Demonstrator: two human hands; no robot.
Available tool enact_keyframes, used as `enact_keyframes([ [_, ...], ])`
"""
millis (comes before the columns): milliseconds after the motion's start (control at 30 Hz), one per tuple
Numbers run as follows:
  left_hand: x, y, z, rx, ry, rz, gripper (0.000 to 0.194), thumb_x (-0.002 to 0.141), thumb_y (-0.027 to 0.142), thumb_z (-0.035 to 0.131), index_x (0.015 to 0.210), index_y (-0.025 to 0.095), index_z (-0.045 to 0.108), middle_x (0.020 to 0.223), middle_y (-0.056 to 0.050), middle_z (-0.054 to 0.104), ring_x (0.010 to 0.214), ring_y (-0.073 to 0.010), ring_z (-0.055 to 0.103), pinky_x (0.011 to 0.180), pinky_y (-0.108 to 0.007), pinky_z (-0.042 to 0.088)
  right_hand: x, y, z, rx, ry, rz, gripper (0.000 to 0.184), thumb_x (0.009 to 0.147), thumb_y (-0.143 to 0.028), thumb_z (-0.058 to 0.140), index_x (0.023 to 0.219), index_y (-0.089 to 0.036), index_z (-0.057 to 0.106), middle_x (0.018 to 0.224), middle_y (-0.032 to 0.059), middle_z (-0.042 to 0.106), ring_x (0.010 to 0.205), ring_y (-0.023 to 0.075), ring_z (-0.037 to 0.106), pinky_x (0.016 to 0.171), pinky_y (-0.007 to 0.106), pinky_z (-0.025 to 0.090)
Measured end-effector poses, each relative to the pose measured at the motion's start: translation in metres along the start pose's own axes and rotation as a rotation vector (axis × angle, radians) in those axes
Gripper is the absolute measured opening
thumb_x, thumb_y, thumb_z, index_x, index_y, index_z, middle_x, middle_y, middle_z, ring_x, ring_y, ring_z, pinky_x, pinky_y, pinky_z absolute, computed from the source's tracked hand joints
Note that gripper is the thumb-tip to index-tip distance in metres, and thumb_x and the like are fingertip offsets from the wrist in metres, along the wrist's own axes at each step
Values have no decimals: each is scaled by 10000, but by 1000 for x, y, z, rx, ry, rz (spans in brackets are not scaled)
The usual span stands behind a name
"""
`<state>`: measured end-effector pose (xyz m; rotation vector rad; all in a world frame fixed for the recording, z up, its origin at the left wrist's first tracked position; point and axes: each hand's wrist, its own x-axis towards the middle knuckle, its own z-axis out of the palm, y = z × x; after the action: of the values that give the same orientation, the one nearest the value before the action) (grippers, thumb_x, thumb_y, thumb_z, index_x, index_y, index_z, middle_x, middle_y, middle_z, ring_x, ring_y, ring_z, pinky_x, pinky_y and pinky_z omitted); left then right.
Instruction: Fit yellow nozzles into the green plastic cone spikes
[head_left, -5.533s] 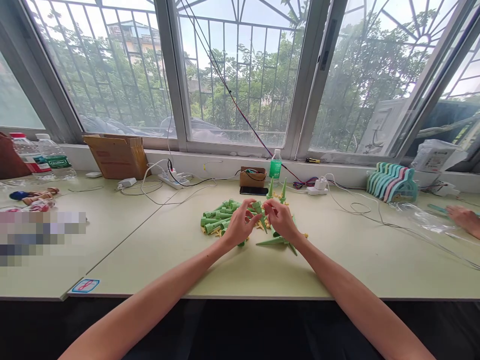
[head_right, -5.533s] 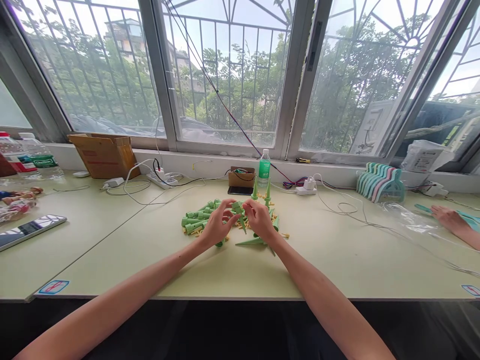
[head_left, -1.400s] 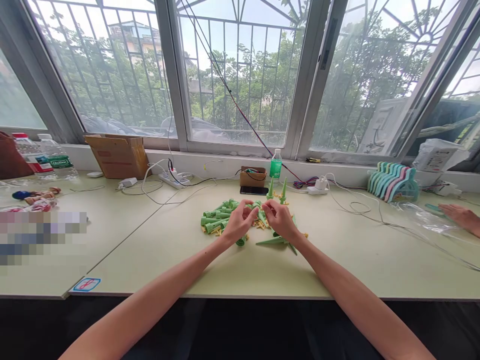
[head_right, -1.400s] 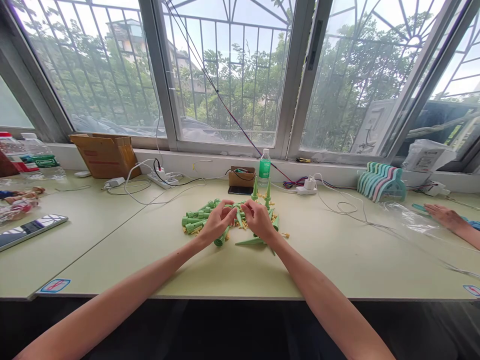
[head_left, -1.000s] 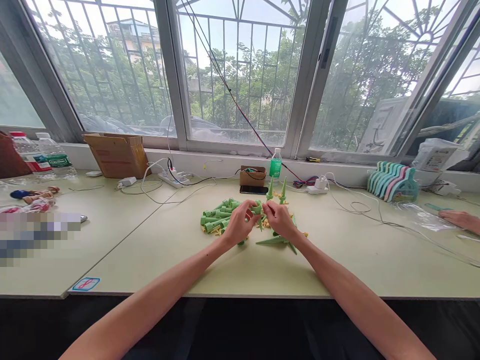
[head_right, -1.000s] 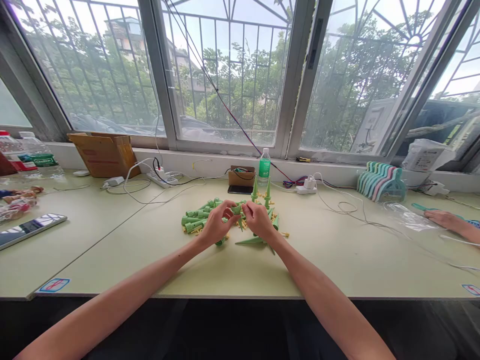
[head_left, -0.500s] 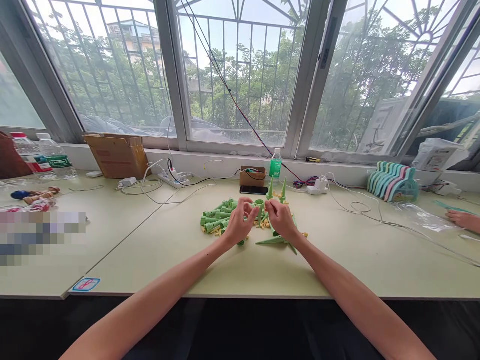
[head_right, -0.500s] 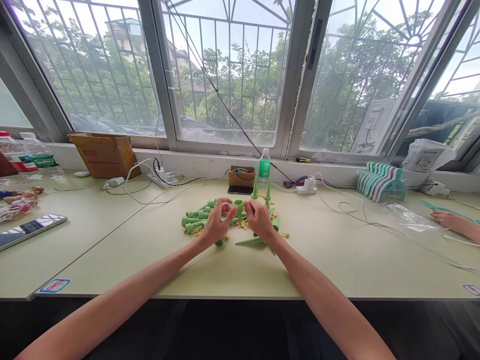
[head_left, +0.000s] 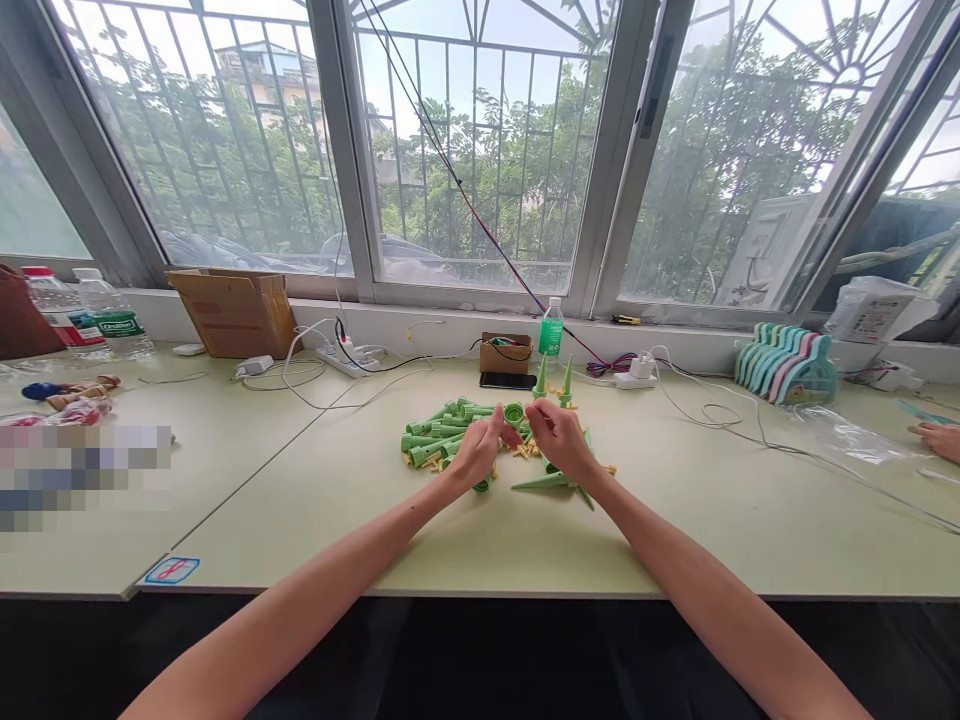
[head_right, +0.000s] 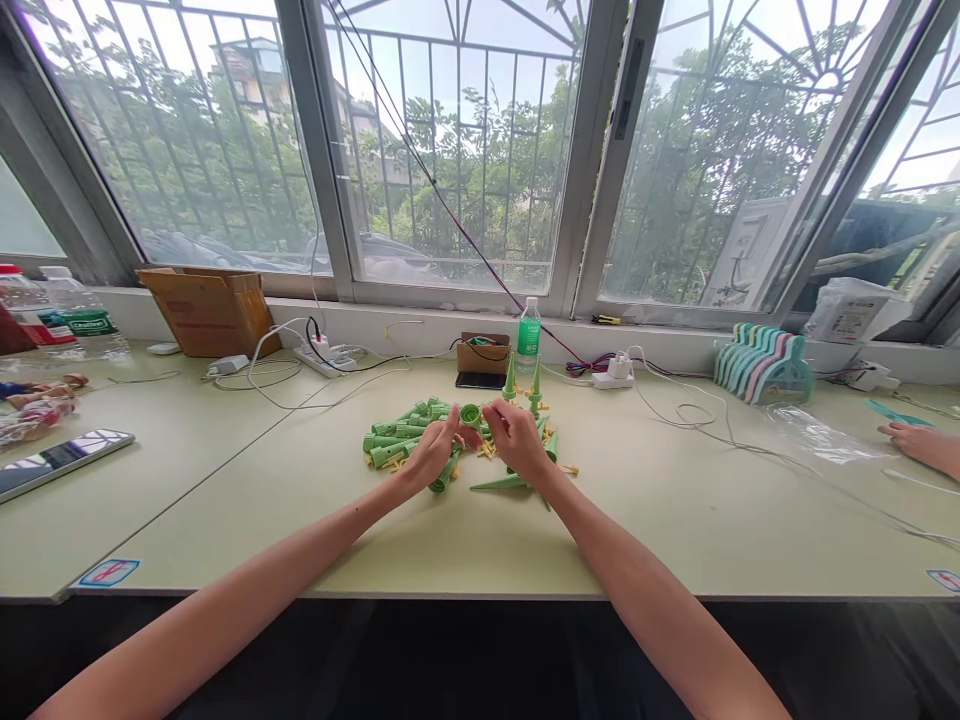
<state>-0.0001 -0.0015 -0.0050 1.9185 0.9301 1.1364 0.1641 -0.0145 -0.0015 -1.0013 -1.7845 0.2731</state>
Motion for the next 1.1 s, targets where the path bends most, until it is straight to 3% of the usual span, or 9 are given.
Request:
enact_keyframes([
  [267, 2, -4, 0, -84, 32, -72, 759, 893, 679, 202, 604, 167, 681, 700, -88, 691, 720, -199, 610, 786, -329, 482, -1, -5, -1, 116, -93, 19, 337, 954, -455, 390, 760, -198, 488, 584, -29, 443, 514, 102, 386, 511, 226, 312],
  [467, 0, -3, -2, -35, 33, -64, 664, 884, 664, 295, 694, 135, 648, 778, -87, 683, 689, -192, 591, 751, -340, 485, -1, -4, -2, 139, -89, 40, 319, 959, -465, 376, 817, -204, 492, 571, -35, 451, 493, 105, 399, 513, 229, 330],
  [667, -1, 1, -4, 27, -14, 49, 485, 918, 570, 338, 786, 161, 561, 760, -34, 606, 679, -156, 565, 691, -300, 485, 0, -5, -2, 97, -80, 55, 299, 965, -440, 367, 847, -203, 505, 568, -30, 496, 486, 112, 428, 532, 232, 352],
  [833, -4, 2, -2, 109, -49, 133, 325, 884, 488, 472, 891, 170, 539, 814, -34, 606, 736, -153, 573, 665, -270, 496, 0, 3, 0, 27, -52, 60, 323, 966, -427, 358, 756, -207, 467, 514, -44, 441, 471, 111, 394, 526, 233, 330],
  [1100, -3, -9, 1, 237, 11, 228, 300, 836, 410, 565, 1022, 175, 543, 892, -55, 607, 804, -160, 580, 706, -293, 541, 2, 10, 3, -92, -22, 47, 362, 956, -424, 369, 669, -206, 396, 523, -43, 414, 494, 108, 349, 521, 239, 285],
])
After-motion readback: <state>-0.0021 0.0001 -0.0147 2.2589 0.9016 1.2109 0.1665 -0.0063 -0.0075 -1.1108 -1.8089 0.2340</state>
